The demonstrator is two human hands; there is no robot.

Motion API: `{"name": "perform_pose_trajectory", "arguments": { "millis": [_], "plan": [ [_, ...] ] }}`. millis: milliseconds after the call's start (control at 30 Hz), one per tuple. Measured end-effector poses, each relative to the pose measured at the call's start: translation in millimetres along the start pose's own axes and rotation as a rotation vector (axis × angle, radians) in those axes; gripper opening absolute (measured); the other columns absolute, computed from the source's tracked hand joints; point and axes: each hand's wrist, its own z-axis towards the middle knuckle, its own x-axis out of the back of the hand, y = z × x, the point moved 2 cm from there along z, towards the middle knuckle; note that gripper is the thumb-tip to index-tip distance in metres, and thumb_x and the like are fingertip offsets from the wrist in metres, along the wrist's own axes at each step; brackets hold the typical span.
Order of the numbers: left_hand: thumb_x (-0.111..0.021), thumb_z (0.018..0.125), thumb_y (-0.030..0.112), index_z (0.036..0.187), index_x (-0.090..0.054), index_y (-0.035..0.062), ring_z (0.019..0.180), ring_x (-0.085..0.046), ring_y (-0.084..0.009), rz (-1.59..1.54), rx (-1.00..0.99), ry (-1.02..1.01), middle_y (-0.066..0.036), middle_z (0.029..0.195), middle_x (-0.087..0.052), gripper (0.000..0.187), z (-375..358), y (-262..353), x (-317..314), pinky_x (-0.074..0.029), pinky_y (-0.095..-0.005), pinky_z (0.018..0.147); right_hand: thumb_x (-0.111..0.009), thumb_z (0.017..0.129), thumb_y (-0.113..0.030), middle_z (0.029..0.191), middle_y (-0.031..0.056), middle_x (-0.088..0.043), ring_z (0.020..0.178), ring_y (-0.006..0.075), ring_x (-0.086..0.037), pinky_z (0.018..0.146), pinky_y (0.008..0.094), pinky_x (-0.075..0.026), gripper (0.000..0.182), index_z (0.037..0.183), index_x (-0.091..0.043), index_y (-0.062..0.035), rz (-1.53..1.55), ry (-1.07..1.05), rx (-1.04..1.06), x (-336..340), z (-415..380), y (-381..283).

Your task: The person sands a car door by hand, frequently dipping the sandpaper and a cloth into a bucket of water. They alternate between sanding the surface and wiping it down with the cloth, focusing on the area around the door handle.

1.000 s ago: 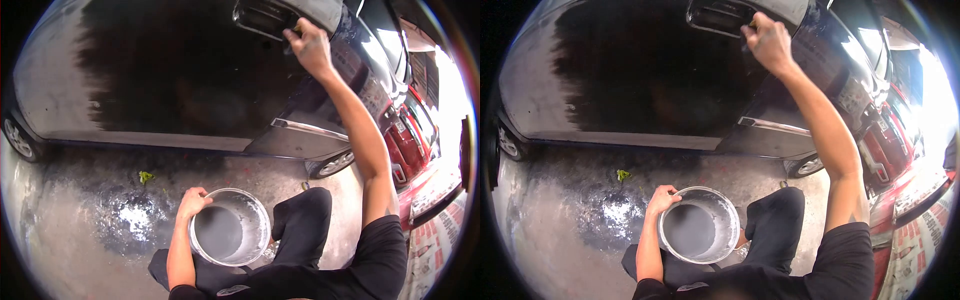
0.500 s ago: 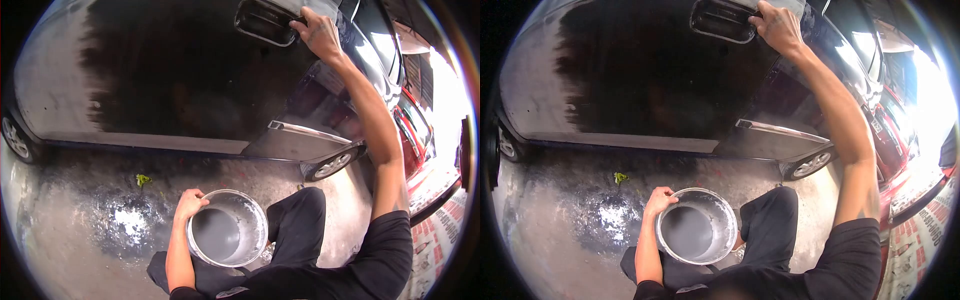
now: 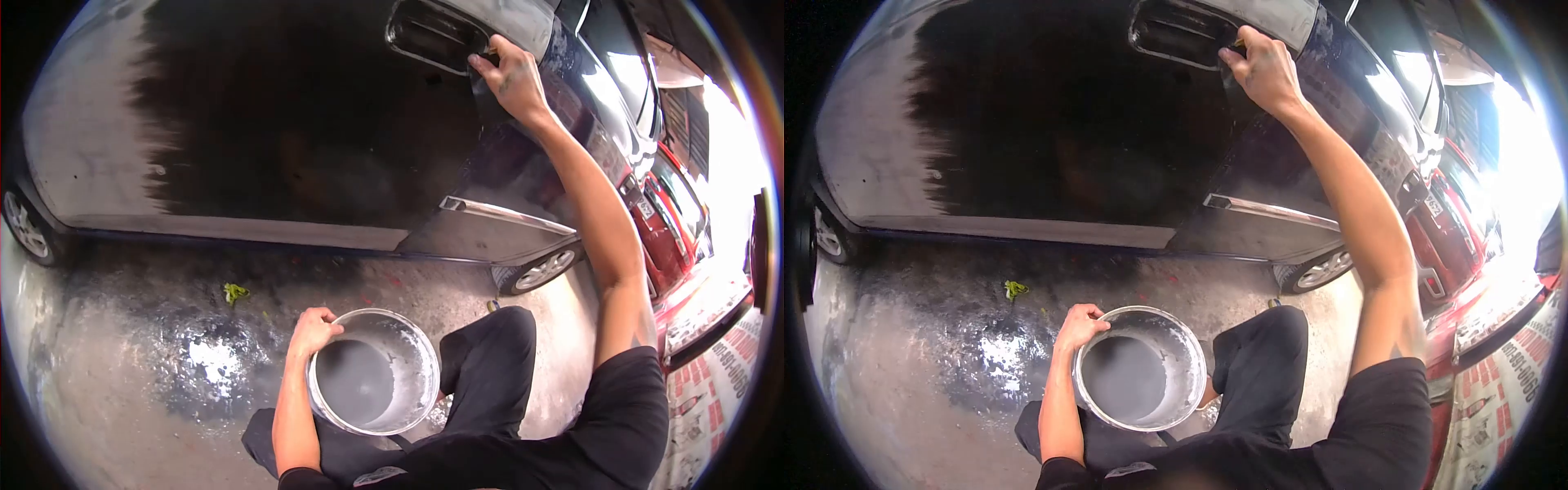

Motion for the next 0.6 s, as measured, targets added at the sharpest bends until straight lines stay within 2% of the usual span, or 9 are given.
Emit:
{"name": "perform_pose_trajectory", "arguments": {
  "millis": [67, 167, 267, 300, 400, 433, 467, 533, 600],
  "plan": [
    [-0.084, 0.072, 0.018, 0.095, -0.078, -0.001, 0.082, -0.074, -0.0255, 0.006, -0.009, 0.011, -0.017, 0.085, -0.076, 0.031, -3, 2, 0, -0.056, -0.0377, 0.079, -0.079, 0.089, -0.027, 0.074, 0.0242, -0.063, 0.076, 0.0444, -0.067, 0.064, 0.0488, -0.05, 0.033, 0.097, -0.059, -0.0011, -0.164, -0.011, 0.264, 11, 16, 0],
    [-0.084, 0.072, 0.019, 0.095, -0.078, -0.001, 0.082, -0.074, -0.0259, 0.009, -0.022, 0.02, -0.017, 0.084, -0.076, 0.031, -2, 3, 4, -0.056, -0.038, 0.079, -0.077, 0.092, -0.023, 0.073, 0.0248, -0.063, 0.072, 0.0466, -0.065, 0.062, 0.0485, -0.05, 0.028, 0.095, -0.059, -0.0009, -0.209, -0.011, 0.396, 25, 51, -6],
    [-0.084, 0.072, 0.019, 0.095, -0.078, -0.0011, 0.082, -0.074, -0.0258, 0.022, -0.04, -0.01, -0.017, 0.084, -0.076, 0.031, 2, 6, -8, -0.056, -0.0381, 0.079, -0.077, 0.092, -0.022, 0.072, 0.0236, -0.063, 0.071, 0.0452, -0.066, 0.062, 0.0478, -0.049, 0.028, 0.095, -0.059, -0.0011, -0.087, 0.102, 0.302, 21, 24, -1],
    [-0.084, 0.072, 0.019, 0.096, -0.078, -0.0012, 0.081, -0.074, -0.0257, 0.03, -0.033, 0.001, -0.017, 0.084, -0.076, 0.031, 0, 5, -5, -0.056, -0.0383, 0.078, -0.077, 0.093, -0.022, 0.071, 0.0233, -0.063, 0.068, 0.0439, -0.064, 0.061, 0.0474, -0.048, 0.027, 0.094, -0.059, -0.0006, -0.067, 0.068, 0.212, 18, 17, 3],
    [-0.084, 0.073, 0.019, 0.097, -0.077, -0.0014, 0.082, -0.074, -0.0262, 0.024, -0.018, 0.01, -0.017, 0.085, -0.076, 0.032, -4, 2, -4, -0.056, -0.0388, 0.079, -0.076, 0.094, -0.023, 0.07, 0.0232, -0.061, 0.065, 0.0435, -0.062, 0.06, 0.0461, -0.048, 0.028, 0.093, -0.06, -0.0005, -0.076, -0.016, 0.267, 19, 34, 1],
    [-0.084, 0.073, 0.019, 0.097, -0.077, -0.0013, 0.082, -0.074, -0.0264, 0.037, -0.025, 0.017, -0.017, 0.085, -0.076, 0.032, -4, 2, -6, -0.056, -0.0389, 0.079, -0.077, 0.093, -0.025, 0.066, 0.0211, -0.059, 0.058, 0.037, -0.058, 0.058, 0.0428, -0.046, 0.029, 0.092, -0.062, 0.0001, -0.143, 0.089, 0.439, 17, 48, -6],
    [-0.084, 0.073, 0.02, 0.097, -0.077, -0.0013, 0.082, -0.073, -0.0267, 0.054, -0.035, 0.03, -0.017, 0.085, -0.076, 0.033, 0, 3, -5, -0.056, -0.0391, 0.079, -0.077, 0.093, -0.025, 0.066, 0.0211, -0.059, 0.058, 0.037, -0.058, 0.058, 0.0428, -0.046, 0.029, 0.092, -0.062, 0.0001, -0.141, 0.1, 0.439, 19, 54, -7],
    [-0.084, 0.073, 0.021, 0.097, -0.077, -0.0011, 0.082, -0.074, -0.0274, 0.082, -0.048, 0.013, -0.018, 0.085, -0.076, 0.033, -1, 5, -9, -0.056, -0.0391, 0.08, -0.071, 0.089, -0.011, 0.068, 0.0238, -0.06, 0.062, 0.0431, -0.063, 0.058, 0.0493, -0.049, 0.022, 0.082, -0.053, -0.0003, -0.22, -0.037, 0.436, 33, 45, -22],
    [-0.084, 0.073, 0.021, 0.097, -0.077, -0.001, 0.084, -0.074, -0.028, 0.078, -0.028, 0.017, -0.018, 0.086, -0.076, 0.033, -3, 14, -3, -0.056, -0.0394, 0.08, -0.072, 0.089, -0.012, 0.067, 0.0232, -0.06, 0.063, 0.0435, -0.063, 0.058, 0.049, -0.049, 0.022, 0.083, -0.053, -0.0003, -0.215, 0.026, 0.464, 27, 35, -9]
  ]
}}
